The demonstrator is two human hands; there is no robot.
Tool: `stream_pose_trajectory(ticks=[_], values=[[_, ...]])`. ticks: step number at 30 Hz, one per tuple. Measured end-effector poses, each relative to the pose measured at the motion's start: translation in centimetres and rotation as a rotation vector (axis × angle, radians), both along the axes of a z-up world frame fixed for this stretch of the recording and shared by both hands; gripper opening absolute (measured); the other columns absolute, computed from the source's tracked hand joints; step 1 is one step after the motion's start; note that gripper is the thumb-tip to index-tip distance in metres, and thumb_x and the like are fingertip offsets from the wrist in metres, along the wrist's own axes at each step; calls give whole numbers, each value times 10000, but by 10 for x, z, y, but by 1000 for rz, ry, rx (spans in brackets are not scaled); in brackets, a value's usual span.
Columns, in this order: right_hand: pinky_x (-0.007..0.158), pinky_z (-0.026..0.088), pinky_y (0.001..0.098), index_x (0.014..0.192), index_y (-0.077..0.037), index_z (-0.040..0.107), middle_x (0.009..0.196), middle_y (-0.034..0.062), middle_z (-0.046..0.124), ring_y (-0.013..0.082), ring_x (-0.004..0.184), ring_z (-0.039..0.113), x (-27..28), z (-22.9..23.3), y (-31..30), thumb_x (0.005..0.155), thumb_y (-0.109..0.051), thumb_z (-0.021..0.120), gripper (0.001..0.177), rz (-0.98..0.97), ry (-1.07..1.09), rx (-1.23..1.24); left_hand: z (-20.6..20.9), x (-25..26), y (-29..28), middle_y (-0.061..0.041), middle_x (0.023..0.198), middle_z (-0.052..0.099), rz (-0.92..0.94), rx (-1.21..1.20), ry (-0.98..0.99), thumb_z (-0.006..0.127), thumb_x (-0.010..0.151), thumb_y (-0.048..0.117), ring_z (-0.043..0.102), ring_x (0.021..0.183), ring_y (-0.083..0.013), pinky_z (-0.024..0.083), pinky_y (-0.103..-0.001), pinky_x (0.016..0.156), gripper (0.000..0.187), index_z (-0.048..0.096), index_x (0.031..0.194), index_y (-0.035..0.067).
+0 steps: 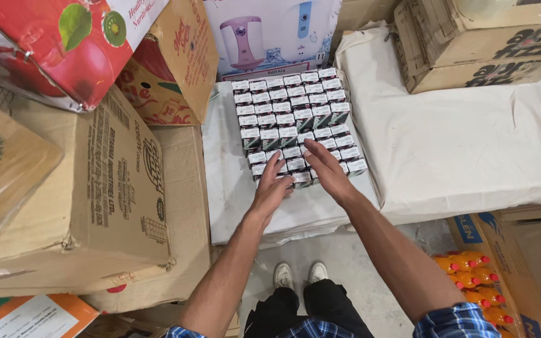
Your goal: The person repeatedly picks up small white boxes from a large pile and places them onto a stack on a nearby table. The task involves walking back and forth between the two locations, handling one box at a time.
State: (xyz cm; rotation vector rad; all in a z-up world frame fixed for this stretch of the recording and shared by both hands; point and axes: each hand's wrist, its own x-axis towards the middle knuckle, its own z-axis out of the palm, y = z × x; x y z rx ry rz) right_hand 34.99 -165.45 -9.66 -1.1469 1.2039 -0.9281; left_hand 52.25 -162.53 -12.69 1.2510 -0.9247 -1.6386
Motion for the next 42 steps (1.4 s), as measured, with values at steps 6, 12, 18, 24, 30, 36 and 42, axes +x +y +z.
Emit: stream_pose_trajectory(ticks=[6,12,18,24,30,36,42], values=[[1155,420,502,1485,-71,497,1451,247,524,385,1381,490,4,-85,-59,946,-149,702,581,-105,-31,-47,-23,-4,-30,-233,1451,461,44,155,103,517,930,15,729,907,-272,643,-352,747,790,203,1617,246],[974,582,382,1380,-101,581,1282,167,649,282,1147,690,2,-86,-86,848,-108,730,552,-18,120,-49,-21,-11,-42,-208,1348,538,75,154,97,540,897,31,739,858,-252,650,-355,701,829,177,1620,211],[866,588,359,1103,-118,552,1273,109,670,277,1043,700,3,-51,-79,803,-117,747,358,47,322,-103,-35,-17,-41,-166,1335,589,133,145,71,565,872,50,722,896,-209,630,-320,731,783,278,1584,207],[802,611,362,977,-127,589,1196,117,728,279,950,726,-8,-45,-73,839,-190,787,250,43,395,-168,-34,-22,-35,-177,1338,565,202,131,56,582,873,75,701,996,-242,611,-365,816,775,292,1583,191],[850,605,328,1022,-93,558,1175,140,720,209,935,712,-35,-52,-63,814,-97,827,340,-37,81,-108,2,-40,-22,-254,1509,357,263,123,111,657,911,167,474,1352,-409,456,-556,1066,765,311,1592,210],[929,581,302,1297,-65,632,1144,158,732,175,1020,675,-60,-8,-19,803,-33,832,535,-82,116,-251,20,-61,-8,-95,1215,557,187,92,253,616,925,164,685,1094,-264,597,-384,881,606,467,1511,154],[918,611,327,1305,-73,667,1142,149,746,193,1038,697,-88,15,44,796,7,818,537,-206,100,-242,21,-80,24,-66,1152,637,29,118,300,629,932,173,719,1046,-223,616,-346,849,561,516,1481,150]])
